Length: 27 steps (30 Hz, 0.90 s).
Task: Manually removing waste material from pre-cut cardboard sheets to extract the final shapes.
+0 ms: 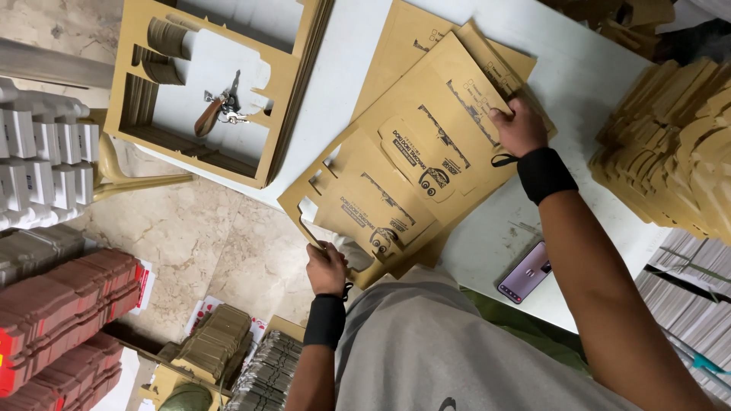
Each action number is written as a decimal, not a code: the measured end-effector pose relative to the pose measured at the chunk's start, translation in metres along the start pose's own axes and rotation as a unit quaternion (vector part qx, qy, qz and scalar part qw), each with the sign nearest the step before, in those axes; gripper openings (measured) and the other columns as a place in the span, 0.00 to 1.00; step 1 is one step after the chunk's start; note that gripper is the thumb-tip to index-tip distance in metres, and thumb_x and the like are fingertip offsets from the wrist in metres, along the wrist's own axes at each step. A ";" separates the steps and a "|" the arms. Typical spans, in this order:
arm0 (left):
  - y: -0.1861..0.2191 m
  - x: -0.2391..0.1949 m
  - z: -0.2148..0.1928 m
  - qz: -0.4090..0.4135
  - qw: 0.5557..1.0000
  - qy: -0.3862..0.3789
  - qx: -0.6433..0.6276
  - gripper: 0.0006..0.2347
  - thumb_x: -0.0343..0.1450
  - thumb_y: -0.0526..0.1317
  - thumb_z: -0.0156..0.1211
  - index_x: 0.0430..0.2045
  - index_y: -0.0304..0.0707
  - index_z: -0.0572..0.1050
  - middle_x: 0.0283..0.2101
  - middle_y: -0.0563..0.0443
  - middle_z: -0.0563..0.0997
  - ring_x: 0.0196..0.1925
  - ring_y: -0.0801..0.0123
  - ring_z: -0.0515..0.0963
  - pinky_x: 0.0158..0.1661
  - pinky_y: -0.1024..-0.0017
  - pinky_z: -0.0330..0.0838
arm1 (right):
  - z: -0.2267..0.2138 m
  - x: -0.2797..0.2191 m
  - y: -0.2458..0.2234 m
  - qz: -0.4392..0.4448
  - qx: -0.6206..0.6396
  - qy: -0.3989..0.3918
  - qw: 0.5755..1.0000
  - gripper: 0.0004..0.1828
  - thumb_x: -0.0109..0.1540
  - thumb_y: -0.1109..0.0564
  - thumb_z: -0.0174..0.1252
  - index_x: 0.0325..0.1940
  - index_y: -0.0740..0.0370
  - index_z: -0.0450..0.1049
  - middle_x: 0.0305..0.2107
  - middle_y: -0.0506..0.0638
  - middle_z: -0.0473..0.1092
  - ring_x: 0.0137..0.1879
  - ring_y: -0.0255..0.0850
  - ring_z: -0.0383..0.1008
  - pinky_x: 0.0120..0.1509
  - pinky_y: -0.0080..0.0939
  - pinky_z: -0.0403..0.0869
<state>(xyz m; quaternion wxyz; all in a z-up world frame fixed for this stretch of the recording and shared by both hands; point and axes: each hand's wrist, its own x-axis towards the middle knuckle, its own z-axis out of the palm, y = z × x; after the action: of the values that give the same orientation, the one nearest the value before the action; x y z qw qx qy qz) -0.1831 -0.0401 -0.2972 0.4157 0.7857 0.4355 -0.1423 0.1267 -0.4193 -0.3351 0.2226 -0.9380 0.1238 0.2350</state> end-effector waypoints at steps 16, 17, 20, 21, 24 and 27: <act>0.151 -0.032 -0.107 0.485 0.853 0.001 0.193 0.07 0.77 0.36 0.52 0.31 0.38 0.62 0.14 0.48 0.66 0.08 0.59 0.69 0.10 0.63 0.61 | -0.038 -0.166 0.106 0.060 0.249 0.187 0.948 0.19 0.66 0.44 0.59 0.52 0.60 0.79 0.36 0.50 0.76 0.41 0.38 0.73 0.45 0.42 0.70; 0.170 -0.027 -0.117 0.495 0.846 -0.004 0.195 0.07 0.77 0.36 0.52 0.31 0.38 0.62 0.14 0.48 0.66 0.08 0.59 0.69 0.10 0.63 0.61 | -0.019 -0.174 0.127 0.068 0.255 0.195 0.945 0.19 0.66 0.44 0.59 0.52 0.60 0.79 0.36 0.50 0.76 0.41 0.38 0.73 0.45 0.42 0.70; 0.226 -0.014 -0.137 0.571 0.772 -0.068 0.271 0.05 0.75 0.36 0.52 0.36 0.34 0.64 0.14 0.43 0.72 0.11 0.52 0.74 0.12 0.59 0.67 | 0.036 -0.213 0.165 0.159 0.265 0.198 0.930 0.17 0.66 0.39 0.62 0.47 0.54 0.80 0.34 0.44 0.75 0.42 0.32 0.69 0.44 0.39 0.67; 0.246 -0.010 -0.138 0.587 0.726 -0.056 0.353 0.06 0.74 0.39 0.54 0.36 0.39 0.66 0.15 0.43 0.76 0.15 0.51 0.79 0.18 0.58 0.73 | 0.050 -0.231 0.161 0.193 0.277 0.185 0.923 0.23 0.67 0.37 0.62 0.50 0.59 0.78 0.40 0.56 0.74 0.50 0.51 0.70 0.53 0.52 0.67; 0.301 0.009 -0.131 0.647 0.621 -0.061 0.438 0.08 0.71 0.44 0.55 0.36 0.42 0.67 0.16 0.44 0.80 0.20 0.48 0.84 0.24 0.55 0.79 | 0.103 -0.284 0.126 0.275 0.449 0.201 0.826 0.20 0.66 0.42 0.64 0.53 0.57 0.74 0.44 0.59 0.74 0.55 0.56 0.72 0.62 0.52 0.68; 0.348 0.022 -0.120 0.723 0.519 -0.079 0.449 0.08 0.71 0.44 0.56 0.35 0.42 0.69 0.18 0.46 0.80 0.21 0.49 0.84 0.24 0.54 0.79 | 0.119 -0.334 0.049 0.343 0.501 0.174 0.776 0.26 0.66 0.39 0.58 0.61 0.57 0.69 0.52 0.60 0.69 0.61 0.56 0.67 0.69 0.51 0.63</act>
<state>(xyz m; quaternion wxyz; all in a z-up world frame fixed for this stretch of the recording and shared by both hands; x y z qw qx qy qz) 0.0920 -0.0304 -0.0522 0.0005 0.8977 -0.4394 -0.0310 -0.2225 -0.3628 -0.2809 0.5404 -0.6143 0.5740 0.0338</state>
